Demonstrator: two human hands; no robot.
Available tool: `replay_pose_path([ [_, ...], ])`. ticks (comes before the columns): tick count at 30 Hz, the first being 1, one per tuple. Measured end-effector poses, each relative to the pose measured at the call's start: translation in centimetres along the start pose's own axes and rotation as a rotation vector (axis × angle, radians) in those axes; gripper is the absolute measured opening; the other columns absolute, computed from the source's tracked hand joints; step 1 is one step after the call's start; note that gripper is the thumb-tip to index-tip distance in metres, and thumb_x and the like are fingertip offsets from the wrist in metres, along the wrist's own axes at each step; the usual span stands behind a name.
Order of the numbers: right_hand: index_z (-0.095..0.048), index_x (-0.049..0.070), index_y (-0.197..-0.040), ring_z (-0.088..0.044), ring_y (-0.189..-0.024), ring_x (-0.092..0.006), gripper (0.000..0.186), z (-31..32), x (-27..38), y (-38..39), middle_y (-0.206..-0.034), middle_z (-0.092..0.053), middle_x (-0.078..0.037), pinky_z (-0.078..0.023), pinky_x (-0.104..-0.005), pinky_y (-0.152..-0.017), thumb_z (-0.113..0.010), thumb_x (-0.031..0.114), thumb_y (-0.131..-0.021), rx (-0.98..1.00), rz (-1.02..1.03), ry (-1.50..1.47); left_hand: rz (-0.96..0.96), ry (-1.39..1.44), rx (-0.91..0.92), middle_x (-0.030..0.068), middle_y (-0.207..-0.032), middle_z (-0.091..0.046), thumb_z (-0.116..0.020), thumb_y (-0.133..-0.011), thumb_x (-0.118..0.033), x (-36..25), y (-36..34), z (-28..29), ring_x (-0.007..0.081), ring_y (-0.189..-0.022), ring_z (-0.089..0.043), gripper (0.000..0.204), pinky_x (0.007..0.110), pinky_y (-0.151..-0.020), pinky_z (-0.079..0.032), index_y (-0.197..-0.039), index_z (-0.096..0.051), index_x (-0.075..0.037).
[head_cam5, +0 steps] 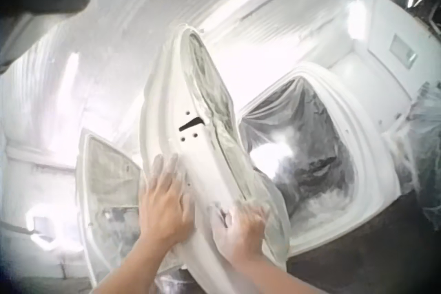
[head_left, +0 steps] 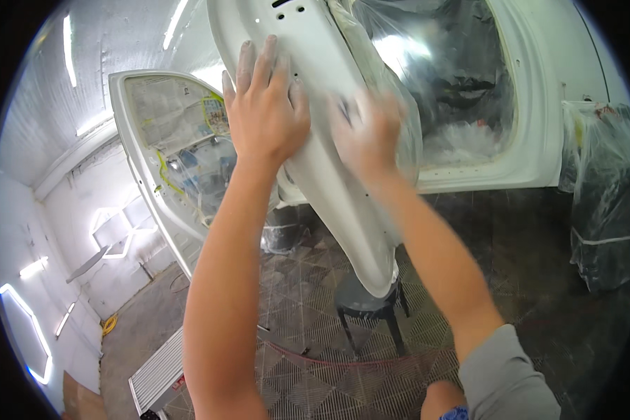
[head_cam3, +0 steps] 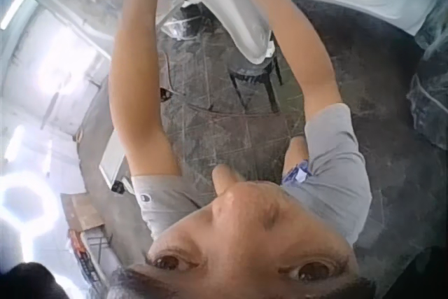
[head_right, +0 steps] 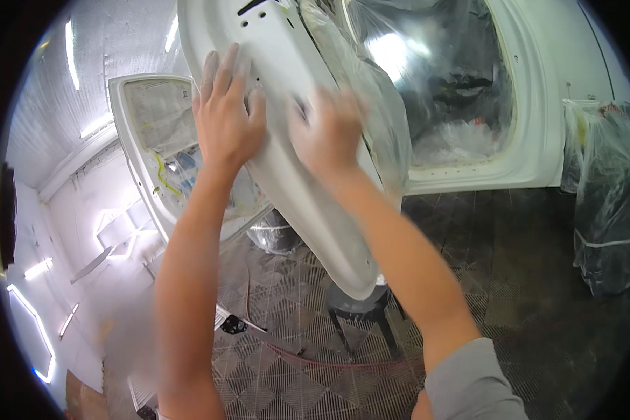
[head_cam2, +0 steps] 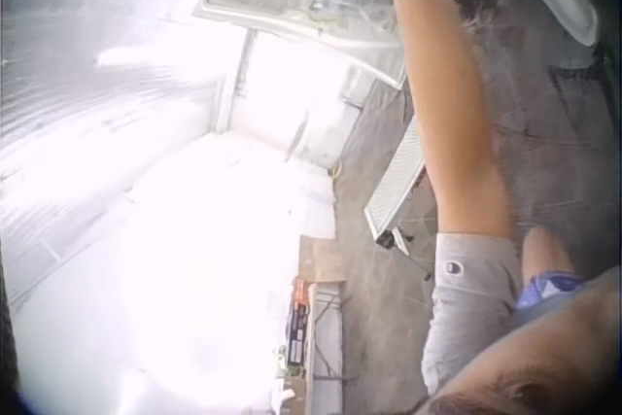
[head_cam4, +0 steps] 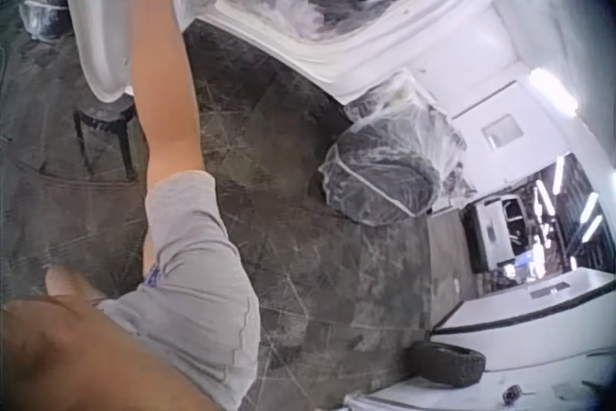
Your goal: The person sands the edges and frame of a car door using a sanding pad, then wipes down a plastic stool with a cloth.
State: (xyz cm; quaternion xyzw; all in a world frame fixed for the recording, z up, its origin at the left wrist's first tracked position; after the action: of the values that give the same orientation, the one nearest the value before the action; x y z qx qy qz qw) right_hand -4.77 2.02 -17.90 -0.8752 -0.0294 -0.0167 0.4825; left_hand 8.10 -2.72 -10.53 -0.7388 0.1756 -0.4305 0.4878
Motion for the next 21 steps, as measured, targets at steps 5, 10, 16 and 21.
replay_pose_path([
  [5, -0.063, 0.011, -0.076, -0.055, -0.067, -0.0278, 0.017, 4.4, -2.0, 7.8, -0.064, -0.059, -0.005, -0.036, -0.0446, -0.074, -0.079, 0.017, -0.074, 0.006, -0.057, -0.032, -0.038, 0.022, 0.022, 0.0005, -0.146, -0.050, -0.052, -0.089, -0.016, 0.2, 0.2, 0.1, 0.0347, -0.142, -0.035, 0.040, 0.058, -0.112, -0.030, -0.128, -0.062, -0.014],
  [10, -0.064, 0.011, -0.075, -0.059, -0.074, -0.0299, 0.017, -1.9, 1.4, -7.8, -0.066, -0.063, -0.008, -0.037, -0.0456, -0.075, -0.072, 0.024, -0.081, 0.033, 0.108, 0.024, -0.017, 0.085, 0.052, -0.0038, -0.145, -0.051, -0.050, -0.090, -0.015, -0.6, -0.3, -0.2, 0.0349, -0.143, -0.034, 0.043, 0.060, -0.111, -0.031, -0.132, -0.059, -0.016],
  [16, -0.060, 0.012, -0.072, -0.053, -0.067, -0.0254, 0.021, 7.6, -3.9, 11.2, -0.063, -0.057, -0.004, -0.034, -0.0397, -0.075, -0.081, 0.012, -0.072, 0.031, 0.007, -0.078, -0.055, -0.037, 0.033, -0.0041, -0.146, -0.051, -0.051, -0.091, -0.018, -0.6, -0.4, 0.1, 0.0343, -0.143, -0.034, 0.043, 0.063, -0.110, -0.028, -0.134, -0.058, -0.016],
  [21, -0.058, 0.014, -0.067, -0.048, -0.065, -0.0256, 0.025, 4.2, -2.6, 3.8, -0.060, -0.050, -0.002, -0.032, -0.0396, -0.073, -0.082, 0.015, -0.073, -0.030, 0.127, -0.111, -0.099, -0.125, 0.043, -0.0061, -0.147, -0.049, -0.049, -0.093, -0.021, -0.8, -0.3, -1.0, 0.0333, -0.144, -0.033, 0.043, 0.063, -0.110, -0.028, -0.135, -0.058, -0.021],
])
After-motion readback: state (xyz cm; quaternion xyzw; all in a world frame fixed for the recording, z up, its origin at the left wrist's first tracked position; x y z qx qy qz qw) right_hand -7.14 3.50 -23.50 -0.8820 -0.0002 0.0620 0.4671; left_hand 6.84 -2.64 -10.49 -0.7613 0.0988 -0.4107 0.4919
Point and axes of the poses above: each hand's wrist, its own y-axis away from the middle knuckle, its own z-axis out of the back of the hand, x = y × z, the point moved 3 cm from there along -y, towards the middle knuckle
